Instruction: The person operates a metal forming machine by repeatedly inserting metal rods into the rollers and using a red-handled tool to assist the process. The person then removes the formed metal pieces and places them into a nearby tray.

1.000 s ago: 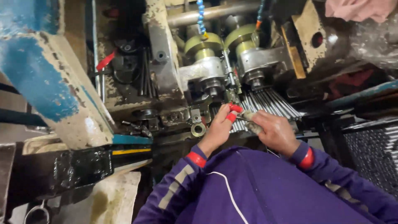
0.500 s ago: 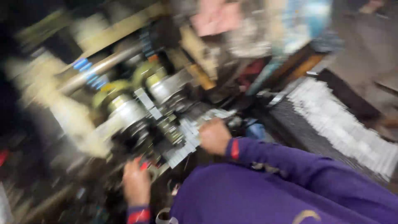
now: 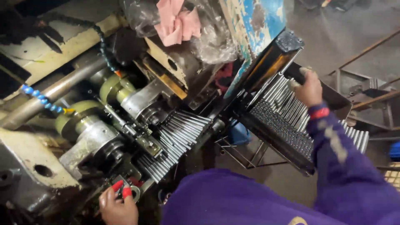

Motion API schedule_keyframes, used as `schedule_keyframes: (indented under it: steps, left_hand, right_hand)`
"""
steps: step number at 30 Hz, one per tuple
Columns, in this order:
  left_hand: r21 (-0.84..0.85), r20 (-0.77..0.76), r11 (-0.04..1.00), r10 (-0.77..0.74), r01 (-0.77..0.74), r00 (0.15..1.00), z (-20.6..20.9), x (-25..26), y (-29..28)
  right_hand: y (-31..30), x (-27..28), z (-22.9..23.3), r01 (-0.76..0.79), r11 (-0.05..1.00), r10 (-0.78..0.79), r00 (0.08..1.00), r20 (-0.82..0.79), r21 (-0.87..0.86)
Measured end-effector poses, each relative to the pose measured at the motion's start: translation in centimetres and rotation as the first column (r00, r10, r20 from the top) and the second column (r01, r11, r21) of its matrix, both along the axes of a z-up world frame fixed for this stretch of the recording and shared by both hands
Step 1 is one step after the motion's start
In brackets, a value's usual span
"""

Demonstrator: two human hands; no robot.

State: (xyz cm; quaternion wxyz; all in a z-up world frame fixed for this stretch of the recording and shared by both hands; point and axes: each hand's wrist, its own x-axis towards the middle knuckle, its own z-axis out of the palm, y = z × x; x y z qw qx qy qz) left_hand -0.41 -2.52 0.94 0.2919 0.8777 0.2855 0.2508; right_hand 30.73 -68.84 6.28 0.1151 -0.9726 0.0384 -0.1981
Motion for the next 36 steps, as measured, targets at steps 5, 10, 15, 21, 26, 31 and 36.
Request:
schedule_keyframes:
  steps: [5,10,15,21,26,31,36]
  left_hand:
    - [-0.042,-0.096,0.968,-0.252,0.249,0.963,-0.7,1.9,-0.4]
    - [-0.168,-0.104,0.941,-0.313,0.293,0.944,-0.6,2.9,-2.6]
    - [-0.276,-0.074,0.91,-0.34,0.308,0.938,-0.5,2.6,-3.6]
    - [-0.016,0.096,0.95,-0.31,0.313,0.946,4.7,5.7,-2.7]
    - [-0.097,-0.22,0.958,-0.285,0.27,0.933,3.1,14.5,0.1]
    - [-0.058,-0.43,0.983,-0.182,0.174,0.884,-1.5,20.6,-0.4]
    - [-0.335,-0.168,0.913,-0.303,0.235,0.938,-4.6,16.4,-1.4]
  right_hand:
    - [1.3,0.7,2.9,0.235,0.604,0.178,0.891,-0.417,0.761]
    - [0.8,-0.1,3.2,0.177,0.377,0.305,0.903,-0.302,0.909]
    - [5.3,-5.7,4.2,-0.386,0.867,0.336,0.92,0.201,0.315]
    - [27.4,-17.8,6.5,-0.164,0.899,0.265,0.942,-0.205,0.406]
    - [35.0,-16.4,-0.7,-0.106,0.487,0.686,0.661,-0.304,0.867]
    - [41.7,-16.9,0.0,0.288,0.232,0.786,0.507,-0.353,0.929]
    - [44.6,-14.8,-5.0,-0.284,0.508,0.812,0.474,-0.341,0.813]
